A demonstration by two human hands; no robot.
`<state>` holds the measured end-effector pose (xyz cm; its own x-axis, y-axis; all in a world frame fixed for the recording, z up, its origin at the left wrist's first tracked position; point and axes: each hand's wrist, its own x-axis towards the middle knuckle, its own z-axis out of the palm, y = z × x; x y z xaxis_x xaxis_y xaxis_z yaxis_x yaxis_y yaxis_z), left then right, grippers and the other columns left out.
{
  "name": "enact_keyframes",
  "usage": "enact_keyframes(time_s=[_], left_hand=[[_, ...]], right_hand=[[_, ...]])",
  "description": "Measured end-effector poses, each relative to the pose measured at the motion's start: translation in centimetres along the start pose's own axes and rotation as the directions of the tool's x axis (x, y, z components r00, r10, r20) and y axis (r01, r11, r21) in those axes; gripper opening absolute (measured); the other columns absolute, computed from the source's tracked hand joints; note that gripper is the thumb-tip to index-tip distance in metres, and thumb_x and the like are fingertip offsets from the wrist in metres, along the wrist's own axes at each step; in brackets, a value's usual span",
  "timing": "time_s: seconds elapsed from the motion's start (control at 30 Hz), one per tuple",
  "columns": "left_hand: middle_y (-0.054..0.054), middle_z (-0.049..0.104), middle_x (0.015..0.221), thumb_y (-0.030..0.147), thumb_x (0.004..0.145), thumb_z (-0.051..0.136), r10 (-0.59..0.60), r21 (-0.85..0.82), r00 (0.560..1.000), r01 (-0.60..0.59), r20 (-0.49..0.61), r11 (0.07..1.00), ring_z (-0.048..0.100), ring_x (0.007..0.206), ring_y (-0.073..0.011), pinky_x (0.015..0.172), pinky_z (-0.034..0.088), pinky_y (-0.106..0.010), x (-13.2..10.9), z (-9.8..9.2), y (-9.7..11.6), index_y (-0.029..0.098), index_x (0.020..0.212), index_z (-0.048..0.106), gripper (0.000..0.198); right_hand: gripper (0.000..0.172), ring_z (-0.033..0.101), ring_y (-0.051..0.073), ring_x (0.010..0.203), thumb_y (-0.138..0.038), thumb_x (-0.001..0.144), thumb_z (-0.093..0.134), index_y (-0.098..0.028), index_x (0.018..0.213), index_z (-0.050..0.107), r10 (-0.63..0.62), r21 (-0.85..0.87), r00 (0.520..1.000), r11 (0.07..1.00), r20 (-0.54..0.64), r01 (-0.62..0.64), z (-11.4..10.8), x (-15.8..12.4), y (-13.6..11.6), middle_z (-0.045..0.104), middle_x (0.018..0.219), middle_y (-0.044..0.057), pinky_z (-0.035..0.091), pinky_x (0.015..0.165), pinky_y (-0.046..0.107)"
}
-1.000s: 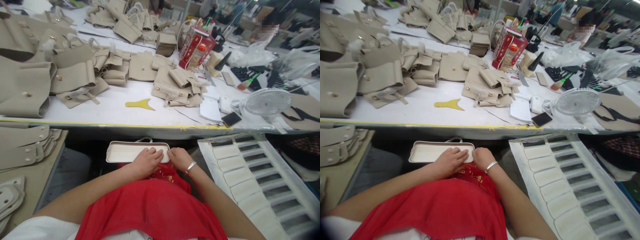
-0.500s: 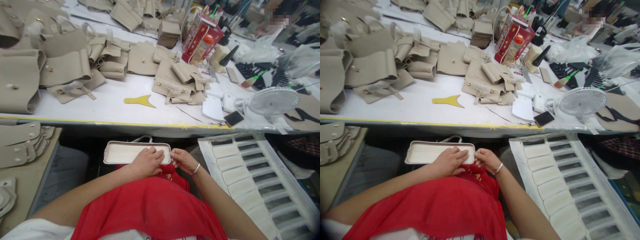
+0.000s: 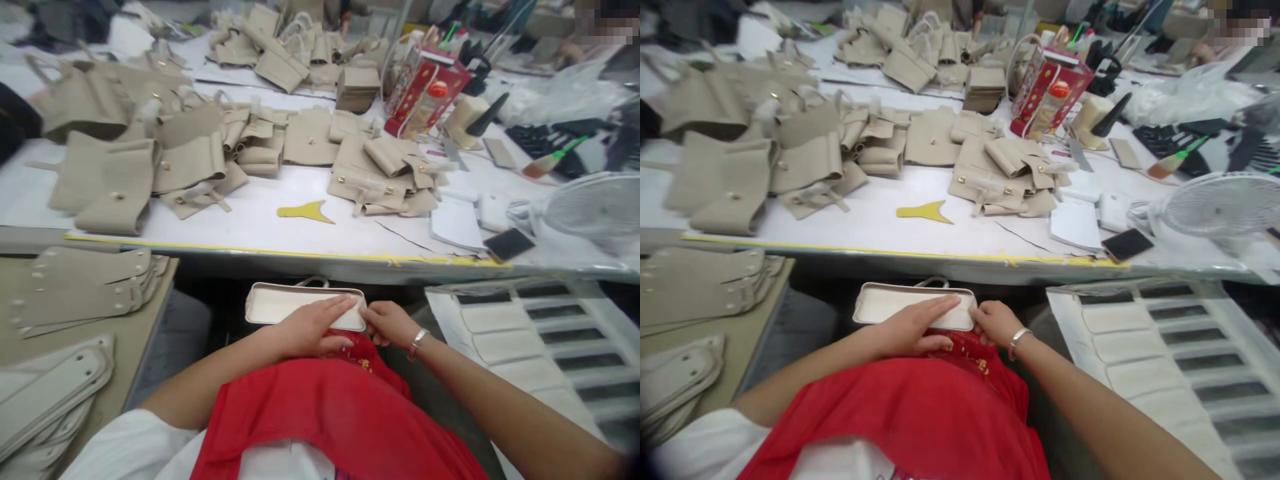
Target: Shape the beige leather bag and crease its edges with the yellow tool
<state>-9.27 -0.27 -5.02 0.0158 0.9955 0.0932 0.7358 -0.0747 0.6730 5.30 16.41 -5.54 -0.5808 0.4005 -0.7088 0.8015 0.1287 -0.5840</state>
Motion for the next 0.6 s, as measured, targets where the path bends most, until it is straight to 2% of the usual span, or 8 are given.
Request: enact_keyframes(time_s=[0.07, 0.1, 0.13, 0.17, 0.2, 0.23, 0.37, 0.6], left_hand=[[-0.009, 0.054, 0.120, 0.041, 0.085, 0.047, -0.210, -0.205, 0.935, 0.154, -0.287, 0.967, 0.055, 0.097, -0.0174, 0.081, 0.045, -0.028, -3.1, -2.2, -1.5, 0.019, 0.123, 0.046, 0.044], [-0.008, 0.059, 0.108, 0.040, 0.085, 0.045, -0.357, -0.290, 0.834, 0.249, -0.421, 0.924, 0.057, 0.089, -0.0157, 0.076, 0.046, -0.026, -4.9, -3.3, -2.5, 0.018, 0.112, 0.053, 0.035], [-0.006, 0.061, 0.094, 0.041, 0.085, 0.045, -0.500, -0.371, 0.694, 0.344, -0.518, 0.862, 0.057, 0.081, -0.0143, 0.069, 0.046, -0.024, -6.7, -4.2, -3.7, 0.017, 0.099, 0.057, 0.030], [-0.003, 0.059, 0.081, 0.043, 0.082, 0.048, -0.614, -0.454, 0.568, 0.414, -0.549, 0.789, 0.056, 0.071, -0.0126, 0.061, 0.045, -0.022, -8.3, -4.9, -4.9, 0.016, 0.089, 0.056, 0.028], [-0.001, 0.056, 0.070, 0.045, 0.079, 0.052, -0.707, -0.536, 0.506, 0.464, -0.493, 0.706, 0.053, 0.063, -0.0109, 0.053, 0.042, -0.020, -9.7, -5.4, -6.1, 0.016, 0.081, 0.054, 0.029], [0.001, 0.053, 0.063, 0.047, 0.075, 0.056, -0.776, -0.602, 0.499, 0.500, -0.387, 0.622, 0.051, 0.056, -0.0095, 0.047, 0.039, -0.019, -10.8, -5.7, -7.1, 0.016, 0.076, 0.052, 0.031], [0.005, 0.048, 0.053, 0.051, 0.066, 0.063, -0.776, -0.718, 0.628, 0.568, 0.064, 0.401, 0.045, 0.046, -0.0062, 0.041, 0.034, -0.016, -11.8, -5.1, -9.6, 0.016, 0.068, 0.046, 0.039], [0.006, 0.049, 0.051, 0.054, 0.065, 0.063, -0.743, -0.608, 0.642, 0.672, 0.191, 0.423, 0.048, 0.043, -0.0065, 0.040, 0.037, -0.016, -9.8, -5.8, -9.7, 0.017, 0.065, 0.040, 0.043]], right_hand=[[0.035, 0.052, 0.008, 0.036, -0.038, 0.088, 0.041, -0.014, 0.063, 0.047, 0.027, -0.019, 0.997, 0.999, 0.068, -0.026, -0.2, 0.0, 0.0, 0.056, 0.052, 0.000, 0.039, 0.033, 0.016], [0.035, 0.051, 0.007, 0.036, -0.038, 0.089, 0.040, -0.014, 0.064, 0.047, 0.036, -0.012, 0.994, 0.999, 0.105, -0.035, -0.4, 0.1, -0.1, 0.055, 0.052, 0.000, 0.039, 0.034, 0.016], [0.035, 0.051, 0.007, 0.037, -0.040, 0.089, 0.040, -0.014, 0.065, 0.047, 0.038, -0.002, 0.989, 0.999, 0.141, -0.039, -0.6, 0.2, -0.3, 0.055, 0.052, -0.001, 0.038, 0.034, 0.015], [0.035, 0.051, 0.006, 0.037, -0.041, 0.088, 0.042, -0.014, 0.066, 0.048, 0.037, 0.005, 0.983, 0.999, 0.179, -0.039, -0.9, 0.3, -0.5, 0.055, 0.053, -0.001, 0.038, 0.034, 0.015], [0.036, 0.051, 0.006, 0.037, -0.043, 0.087, 0.044, -0.014, 0.066, 0.048, 0.037, 0.007, 0.976, 0.999, 0.214, -0.039, -1.1, 0.5, -0.6, 0.055, 0.052, -0.001, 0.037, 0.034, 0.014], [0.037, 0.050, 0.006, 0.037, -0.046, 0.085, 0.046, -0.014, 0.066, 0.049, 0.040, 0.004, 0.970, 0.999, 0.242, -0.042, -1.3, 0.6, -0.8, 0.054, 0.052, -0.001, 0.035, 0.034, 0.014], [0.044, 0.048, 0.005, 0.036, -0.056, 0.077, 0.053, -0.014, 0.065, 0.049, 0.075, -0.031, 0.952, 0.997, 0.297, -0.069, -1.9, 1.2, -1.2, 0.053, 0.050, -0.001, 0.033, 0.031, 0.013], [0.054, 0.044, 0.005, 0.032, -0.067, 0.071, 0.052, -0.014, 0.065, 0.053, 0.124, -0.045, 0.933, 0.992, 0.338, -0.115, -2.3, 1.8, -1.0, 0.049, 0.046, -0.002, 0.033, 0.029, 0.013]])
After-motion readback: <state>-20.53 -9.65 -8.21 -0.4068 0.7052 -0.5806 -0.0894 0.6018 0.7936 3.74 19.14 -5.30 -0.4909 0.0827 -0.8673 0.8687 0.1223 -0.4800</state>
